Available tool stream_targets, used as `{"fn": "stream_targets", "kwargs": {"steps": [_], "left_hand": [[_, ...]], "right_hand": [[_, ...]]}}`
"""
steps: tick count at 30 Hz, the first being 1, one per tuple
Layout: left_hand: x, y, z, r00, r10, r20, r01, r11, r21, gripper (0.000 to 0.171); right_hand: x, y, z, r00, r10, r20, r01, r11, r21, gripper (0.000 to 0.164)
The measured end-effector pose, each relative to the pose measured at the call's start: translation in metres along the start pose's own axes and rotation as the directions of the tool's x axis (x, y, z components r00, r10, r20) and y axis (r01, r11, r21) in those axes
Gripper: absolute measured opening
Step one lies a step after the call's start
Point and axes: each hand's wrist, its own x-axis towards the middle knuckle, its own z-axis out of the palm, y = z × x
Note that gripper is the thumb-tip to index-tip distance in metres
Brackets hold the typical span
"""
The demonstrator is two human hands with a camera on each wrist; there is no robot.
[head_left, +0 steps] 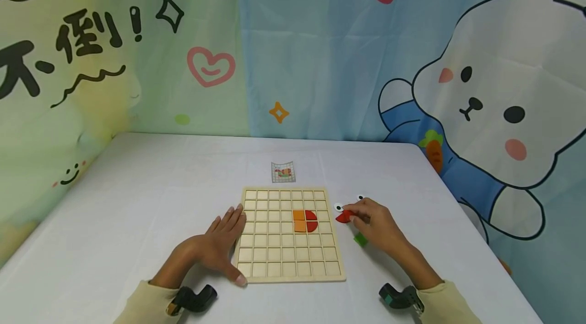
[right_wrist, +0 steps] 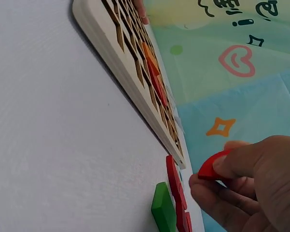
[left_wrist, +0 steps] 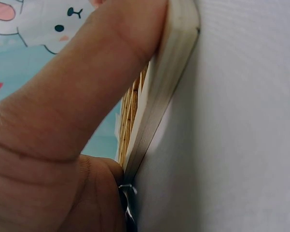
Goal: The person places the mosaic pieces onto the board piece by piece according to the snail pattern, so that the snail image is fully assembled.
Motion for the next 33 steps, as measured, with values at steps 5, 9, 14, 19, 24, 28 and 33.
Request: {"fn": "stream_targets", "kwargs": {"steps": [5, 9, 14, 19, 24, 28, 33], "left_hand": [[0.0, 0.001, -0.001, 1.0, -0.007, 0.004, 0.007, 1.0, -0.006, 0.139], [-0.001, 0.001, -0.001, 1.0, -0.01, 0.004, 0.01, 1.0, -0.007, 0.139], [0.0, -0.001, 0.0, 1.0, -0.007, 0.005, 0.007, 1.0, -0.01, 0.139], [0.0, -0.001, 0.001, 1.0, -0.001, 0.004, 0.001, 1.0, -0.008, 0.139], [0.0, 0.0, 0.0, 1.0, 0.002, 0.005, -0.002, 1.0, -0.016, 0.139], [0.0, 0.0, 0.0, 1.0, -0.003, 0.008, 0.003, 1.0, -0.02, 0.139], [0.0, -0.001, 0.0, 1.0, 0.002, 0.008, -0.002, 1.0, -0.018, 0.137]], "right_hand": [[0.002, -0.004, 0.0, 0.999, -0.035, -0.025, 0.037, 0.997, 0.068, 0.022], [0.003, -0.006, 0.002, 1.0, -0.015, -0.017, 0.016, 0.998, 0.063, 0.019], [0.008, -0.008, 0.005, 0.999, -0.039, 0.002, 0.039, 0.998, 0.059, 0.017], [0.014, -0.011, 0.011, 0.992, -0.126, 0.001, 0.126, 0.991, 0.053, 0.016], [0.021, -0.016, 0.017, 0.991, -0.134, -0.009, 0.134, 0.99, 0.051, 0.015], [0.026, -0.025, 0.023, 0.994, -0.111, -0.012, 0.112, 0.989, 0.095, 0.015], [0.033, -0.035, 0.033, 0.997, -0.08, 0.022, 0.074, 0.98, 0.185, 0.013]]}}
